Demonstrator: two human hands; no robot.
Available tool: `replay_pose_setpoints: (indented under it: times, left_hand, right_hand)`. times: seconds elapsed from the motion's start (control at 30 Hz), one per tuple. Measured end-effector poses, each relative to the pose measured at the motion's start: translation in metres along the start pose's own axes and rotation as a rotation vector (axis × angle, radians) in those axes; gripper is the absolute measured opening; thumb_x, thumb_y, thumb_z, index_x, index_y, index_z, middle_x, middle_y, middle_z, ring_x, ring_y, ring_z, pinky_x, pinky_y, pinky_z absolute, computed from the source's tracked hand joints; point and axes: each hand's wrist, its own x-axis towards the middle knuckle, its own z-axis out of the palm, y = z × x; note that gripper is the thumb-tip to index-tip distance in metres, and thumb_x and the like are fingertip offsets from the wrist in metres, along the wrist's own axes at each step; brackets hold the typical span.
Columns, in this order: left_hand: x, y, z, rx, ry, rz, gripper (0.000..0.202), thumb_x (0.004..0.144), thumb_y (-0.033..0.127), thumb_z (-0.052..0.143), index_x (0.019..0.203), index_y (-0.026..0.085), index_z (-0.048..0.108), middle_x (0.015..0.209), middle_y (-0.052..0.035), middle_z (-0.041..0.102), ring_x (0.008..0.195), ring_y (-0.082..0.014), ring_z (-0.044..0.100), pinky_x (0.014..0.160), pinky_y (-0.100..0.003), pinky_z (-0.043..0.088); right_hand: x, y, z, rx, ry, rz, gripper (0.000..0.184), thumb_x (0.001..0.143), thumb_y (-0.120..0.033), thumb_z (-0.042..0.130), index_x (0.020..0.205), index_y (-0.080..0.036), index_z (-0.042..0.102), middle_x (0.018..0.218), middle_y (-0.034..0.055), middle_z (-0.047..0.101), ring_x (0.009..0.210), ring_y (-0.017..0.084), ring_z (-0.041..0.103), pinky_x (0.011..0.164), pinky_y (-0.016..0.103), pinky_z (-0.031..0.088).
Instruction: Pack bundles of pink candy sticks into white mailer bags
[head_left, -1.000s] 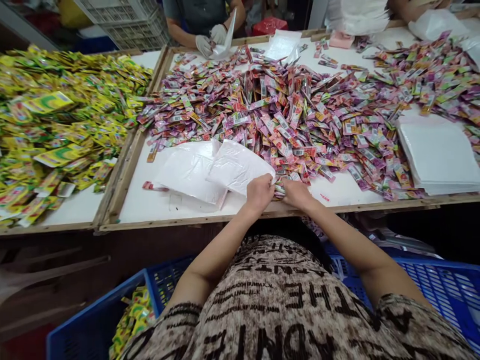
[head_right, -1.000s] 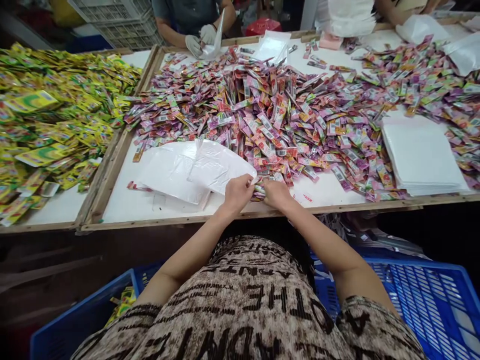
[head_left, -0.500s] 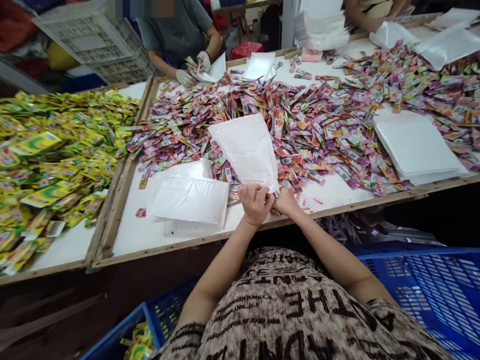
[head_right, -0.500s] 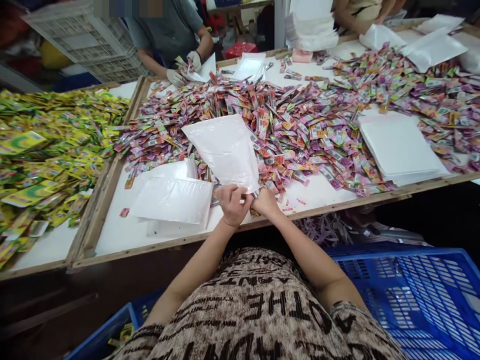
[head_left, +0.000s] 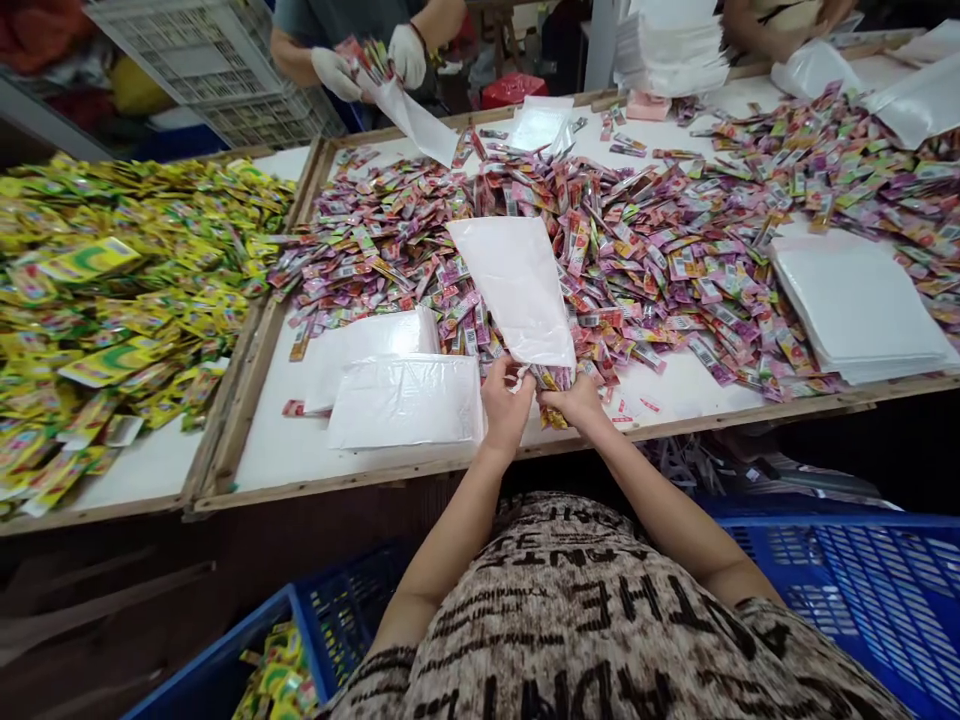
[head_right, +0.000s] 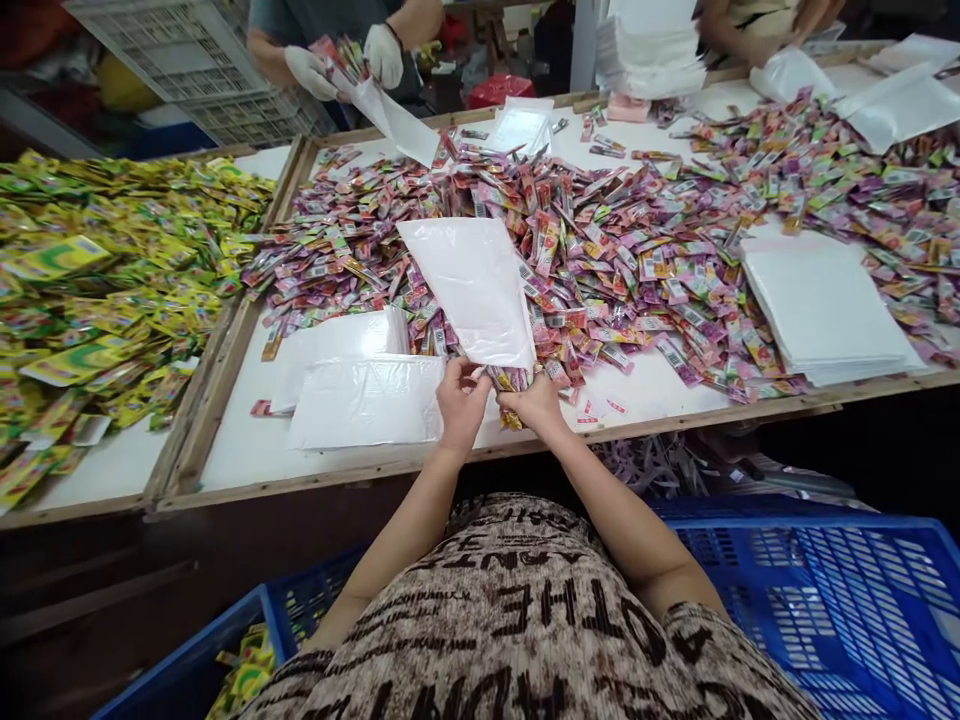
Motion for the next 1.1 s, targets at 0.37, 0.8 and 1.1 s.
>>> replay_pose_setpoints:
  times: [0.37, 0.8, 1.1]
  left_hand:
    - [0.006, -0.015, 0.027, -0.135, 0.338, -0.217, 0.038, 0.074, 0.015, 0.064, 0.108, 0.022, 0.048, 0.09, -0.002, 0.067, 0.081, -0.0172, 0.067, 0.077, -0.028, 0.051]
    - [-0.01, -0.019, -0.003, -0.059, 0.047, 0.235, 0.021, 0.091, 0.027, 0.056, 0.074, 0.021, 0.046, 0.091, -0.0066, 0.059, 0.094, -0.0209, 0.058, 0.088, -0.036, 0.047]
    - [-0.04, -0.015, 0.009, -0.464, -0.207, -0.114, 0.018, 0.091, 0.034, 0.054, 0.079, 0.02, 0.051, 0.072, 0.0023, 0.051, 0.069, -0.013, 0.05, 0.065, -0.024, 0.043]
  right_hand:
    - [0.006, -0.015, -0.002, -0.416, 0.089, -0.069, 0.043, 0.059, -0.041, 0.07, 0.094, -0.014, 0.067, 0.088, 0.013, 0.073, 0.087, 0.03, 0.07, 0.076, 0.036, 0.053]
    - [0.0, -0.016, 0.01, 0.596, -0.217, 0.107, 0.039, 0.045, -0.021, 0.078, 0.082, -0.016, 0.066, 0.068, -0.0011, 0.069, 0.059, 0.016, 0.063, 0.056, 0.027, 0.053]
    - [-0.005, -0.015, -0.02, 0.453, -0.205, 0.022, 0.027, 0.053, -0.031, 0.077, 0.074, -0.017, 0.066, 0.069, 0.005, 0.071, 0.064, 0.023, 0.067, 0.059, 0.034, 0.057]
